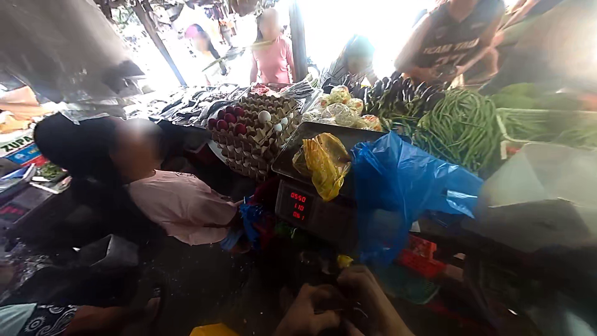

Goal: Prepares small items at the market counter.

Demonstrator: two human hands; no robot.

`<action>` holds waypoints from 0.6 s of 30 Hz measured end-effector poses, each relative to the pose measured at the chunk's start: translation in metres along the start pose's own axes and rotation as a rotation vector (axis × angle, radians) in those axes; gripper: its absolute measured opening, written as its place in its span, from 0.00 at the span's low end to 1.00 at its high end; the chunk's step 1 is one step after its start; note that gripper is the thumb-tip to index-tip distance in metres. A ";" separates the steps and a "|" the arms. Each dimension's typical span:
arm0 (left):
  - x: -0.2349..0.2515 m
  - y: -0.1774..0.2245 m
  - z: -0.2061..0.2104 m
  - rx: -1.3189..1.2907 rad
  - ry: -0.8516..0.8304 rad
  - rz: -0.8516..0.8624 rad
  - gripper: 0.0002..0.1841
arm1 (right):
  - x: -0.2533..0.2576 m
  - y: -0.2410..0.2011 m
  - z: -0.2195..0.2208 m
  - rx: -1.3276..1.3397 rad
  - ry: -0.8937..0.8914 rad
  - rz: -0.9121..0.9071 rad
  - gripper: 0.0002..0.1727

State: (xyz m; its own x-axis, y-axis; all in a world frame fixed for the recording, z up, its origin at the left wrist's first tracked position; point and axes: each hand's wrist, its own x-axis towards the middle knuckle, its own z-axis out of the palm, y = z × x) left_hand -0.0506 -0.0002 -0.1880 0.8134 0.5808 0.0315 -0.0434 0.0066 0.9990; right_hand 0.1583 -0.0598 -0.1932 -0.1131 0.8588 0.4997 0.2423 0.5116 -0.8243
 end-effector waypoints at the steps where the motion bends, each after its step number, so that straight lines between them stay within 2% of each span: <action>1: -0.002 0.002 0.000 0.018 0.008 -0.017 0.18 | -0.001 0.003 0.001 -0.042 -0.028 0.002 0.40; 3: -0.003 0.009 0.005 0.132 0.022 -0.092 0.20 | 0.000 0.007 0.007 -0.200 -0.085 -0.012 0.45; 4: -0.001 0.012 0.009 0.211 0.020 -0.153 0.25 | 0.001 0.010 0.013 -0.298 -0.106 -0.029 0.43; 6: 0.004 0.013 0.020 0.337 0.051 -0.275 0.28 | 0.002 0.016 0.027 -0.447 -0.107 -0.062 0.30; 7: 0.007 0.014 0.026 0.346 0.064 -0.285 0.27 | 0.002 0.019 0.031 -0.475 -0.086 -0.067 0.27; 9: 0.010 0.016 0.033 0.318 0.076 -0.266 0.26 | 0.000 0.024 0.029 -0.529 -0.030 -0.068 0.26; 13: 0.007 0.014 0.038 0.415 0.128 -0.250 0.30 | -0.003 0.028 0.034 -0.515 0.016 -0.025 0.28; 18: 0.005 0.018 0.040 0.600 0.154 -0.164 0.23 | -0.002 0.029 0.039 -0.545 0.054 0.015 0.24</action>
State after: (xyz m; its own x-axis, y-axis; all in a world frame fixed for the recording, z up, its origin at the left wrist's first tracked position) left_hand -0.0237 -0.0298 -0.1686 0.6872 0.7216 -0.0838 0.4433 -0.3252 0.8353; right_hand 0.1280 -0.0461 -0.2283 -0.0601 0.8558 0.5139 0.7093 0.3988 -0.5812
